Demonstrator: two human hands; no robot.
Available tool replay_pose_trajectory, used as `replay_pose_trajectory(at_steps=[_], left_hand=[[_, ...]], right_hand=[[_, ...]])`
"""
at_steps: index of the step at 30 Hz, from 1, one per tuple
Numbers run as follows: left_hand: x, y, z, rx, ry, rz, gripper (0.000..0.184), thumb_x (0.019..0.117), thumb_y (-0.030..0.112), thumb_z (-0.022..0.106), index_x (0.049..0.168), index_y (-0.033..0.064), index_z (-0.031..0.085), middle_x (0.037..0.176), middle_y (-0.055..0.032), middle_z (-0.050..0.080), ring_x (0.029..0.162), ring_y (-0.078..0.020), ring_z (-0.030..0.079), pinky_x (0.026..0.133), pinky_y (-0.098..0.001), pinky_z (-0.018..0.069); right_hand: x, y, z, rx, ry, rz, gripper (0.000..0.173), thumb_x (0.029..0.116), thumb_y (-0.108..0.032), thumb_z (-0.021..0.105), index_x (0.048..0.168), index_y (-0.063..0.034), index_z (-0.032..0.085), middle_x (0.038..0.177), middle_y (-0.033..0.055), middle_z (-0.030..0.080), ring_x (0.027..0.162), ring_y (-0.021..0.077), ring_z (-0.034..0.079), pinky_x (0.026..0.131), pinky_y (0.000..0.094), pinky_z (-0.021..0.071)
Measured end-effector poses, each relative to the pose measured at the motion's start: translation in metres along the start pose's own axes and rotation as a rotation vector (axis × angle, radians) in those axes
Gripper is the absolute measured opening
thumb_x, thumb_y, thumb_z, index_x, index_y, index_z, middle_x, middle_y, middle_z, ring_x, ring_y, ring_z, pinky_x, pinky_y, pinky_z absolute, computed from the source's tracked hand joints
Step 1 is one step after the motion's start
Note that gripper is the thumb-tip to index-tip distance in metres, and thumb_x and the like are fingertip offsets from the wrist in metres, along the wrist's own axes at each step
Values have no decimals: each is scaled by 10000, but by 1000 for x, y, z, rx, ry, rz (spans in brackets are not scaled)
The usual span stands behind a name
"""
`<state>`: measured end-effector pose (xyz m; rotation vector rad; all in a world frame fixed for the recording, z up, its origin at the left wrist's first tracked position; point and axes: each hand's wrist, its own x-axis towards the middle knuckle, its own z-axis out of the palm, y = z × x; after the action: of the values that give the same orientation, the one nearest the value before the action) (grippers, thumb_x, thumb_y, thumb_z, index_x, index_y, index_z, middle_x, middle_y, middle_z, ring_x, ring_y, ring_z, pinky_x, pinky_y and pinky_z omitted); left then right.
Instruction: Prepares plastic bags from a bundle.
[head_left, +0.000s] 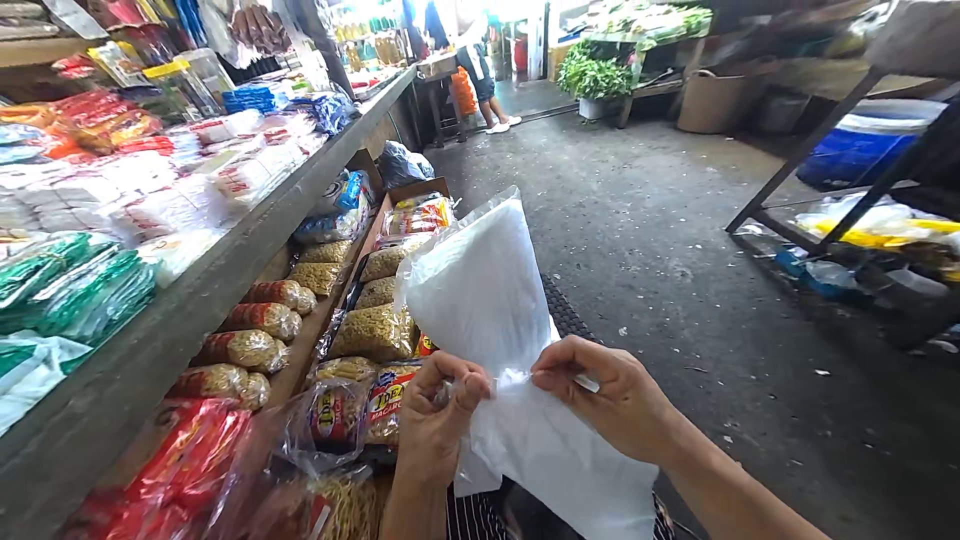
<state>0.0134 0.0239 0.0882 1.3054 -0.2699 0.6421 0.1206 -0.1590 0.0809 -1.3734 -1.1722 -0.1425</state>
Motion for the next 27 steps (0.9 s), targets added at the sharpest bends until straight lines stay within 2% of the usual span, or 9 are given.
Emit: replay_pose_trajectory(at_steps=[4,7,10,13,16,19,22,24,27], left_hand=[[0,-5,7,65,57,-31,109,946,291,712,973,189,739,853,109,693,738,48,634,697,-133,542],[1,-7,4,87,54,-24,149,969,342,664,925,224,745,798,132,682,711,67,622,674,-117,528],[2,-10,-7,5,-152,38,183,994,373,630,973,241,756,999,107,726,961,15,661,863,-166,532],[1,-8,-16,-74,-412,-70,125,957,325,706,1028,223,718,921,119,712,844,51,653,764,-128,529],[-3,-8,-35,24,-611,-266,119,982,268,687,1064,187,715,915,129,717,816,76,646,736,-120,534],[-10,-9,-41,-18,-490,-149,192,1029,312,595,1031,219,763,931,149,744,853,93,665,773,-115,543],[-13,5,-39,-16,-186,0,293,1028,433,535,1091,276,774,1054,141,748,976,53,671,880,-143,533],[-13,17,-41,-15,-10,8,295,989,474,578,1020,270,789,970,126,757,895,52,685,814,-132,549],[-9,23,-52,-31,-82,-33,292,990,470,586,955,249,774,884,128,728,808,60,657,736,-114,524]], right_hand=[[4,1,4,-92,16,-28,289,1045,-243,574,922,-7,686,747,-2,657,696,-95,568,664,47,456],[8,7,0,-190,85,-62,284,1037,-265,597,946,-34,734,855,22,685,832,-25,621,766,104,498],[11,15,-3,-189,114,-62,277,1022,-302,621,936,-69,743,958,14,697,966,20,628,863,155,510],[11,21,-4,-43,112,-32,303,1042,-335,583,909,-87,697,986,-12,702,997,18,632,886,170,516],[11,15,-17,387,72,9,321,1075,-400,476,985,-200,710,957,-78,741,953,46,696,932,277,565],[13,2,-30,638,-78,35,312,1083,-408,451,953,-198,641,663,-134,586,603,-49,584,634,144,529],[12,6,-51,461,-346,115,270,1051,-416,544,1071,-154,606,653,-145,541,566,-100,507,527,83,432],[13,5,-63,279,-395,183,295,990,-400,656,1145,-153,614,638,-157,513,555,-103,451,517,90,381],[20,11,-76,464,-269,35,186,1002,-318,644,1152,-211,667,866,-150,675,745,-73,617,699,124,534]])
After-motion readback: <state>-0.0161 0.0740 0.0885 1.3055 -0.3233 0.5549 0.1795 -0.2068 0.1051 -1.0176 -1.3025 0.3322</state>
